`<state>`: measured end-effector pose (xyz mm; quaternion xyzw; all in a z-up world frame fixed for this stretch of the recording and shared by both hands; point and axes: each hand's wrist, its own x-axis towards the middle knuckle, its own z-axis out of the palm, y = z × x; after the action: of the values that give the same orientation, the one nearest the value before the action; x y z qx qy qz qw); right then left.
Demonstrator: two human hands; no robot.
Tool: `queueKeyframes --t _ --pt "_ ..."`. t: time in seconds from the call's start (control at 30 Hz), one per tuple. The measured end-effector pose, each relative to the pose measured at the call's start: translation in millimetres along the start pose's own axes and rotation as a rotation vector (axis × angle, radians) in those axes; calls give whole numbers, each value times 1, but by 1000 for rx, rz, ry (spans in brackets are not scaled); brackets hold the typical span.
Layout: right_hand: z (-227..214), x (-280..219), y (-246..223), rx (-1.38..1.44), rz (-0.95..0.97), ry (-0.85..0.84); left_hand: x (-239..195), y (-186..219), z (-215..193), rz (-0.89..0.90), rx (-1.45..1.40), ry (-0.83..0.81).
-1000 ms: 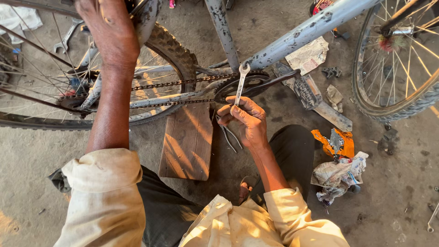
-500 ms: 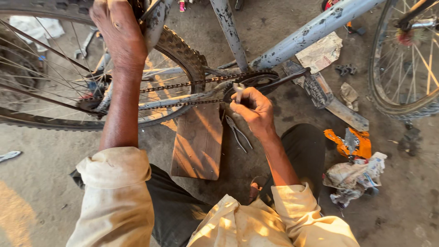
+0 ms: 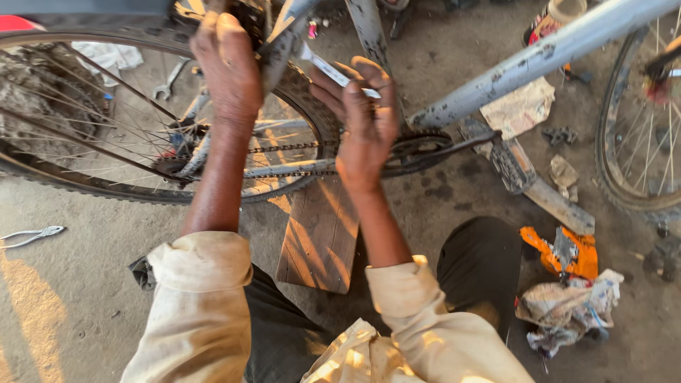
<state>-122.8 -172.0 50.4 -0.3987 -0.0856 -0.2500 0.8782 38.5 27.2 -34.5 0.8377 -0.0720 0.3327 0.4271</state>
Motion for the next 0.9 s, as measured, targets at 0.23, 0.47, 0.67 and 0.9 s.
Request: queueKeyframes --t 0.23,0.47,0.67,0.9 --pt "23 -19 57 -243 -116 -49 -3 7 -3 520 622 65" --pt "27 -34 70 -257 -87 -96 -5 73 -26 171 103 -8" --pt "16 -35 70 -382 -121 -109 -1 92 -38 -21 62 -114" --pt "29 11 22 -695 182 -252 -1 88 -32 122 49 -28"
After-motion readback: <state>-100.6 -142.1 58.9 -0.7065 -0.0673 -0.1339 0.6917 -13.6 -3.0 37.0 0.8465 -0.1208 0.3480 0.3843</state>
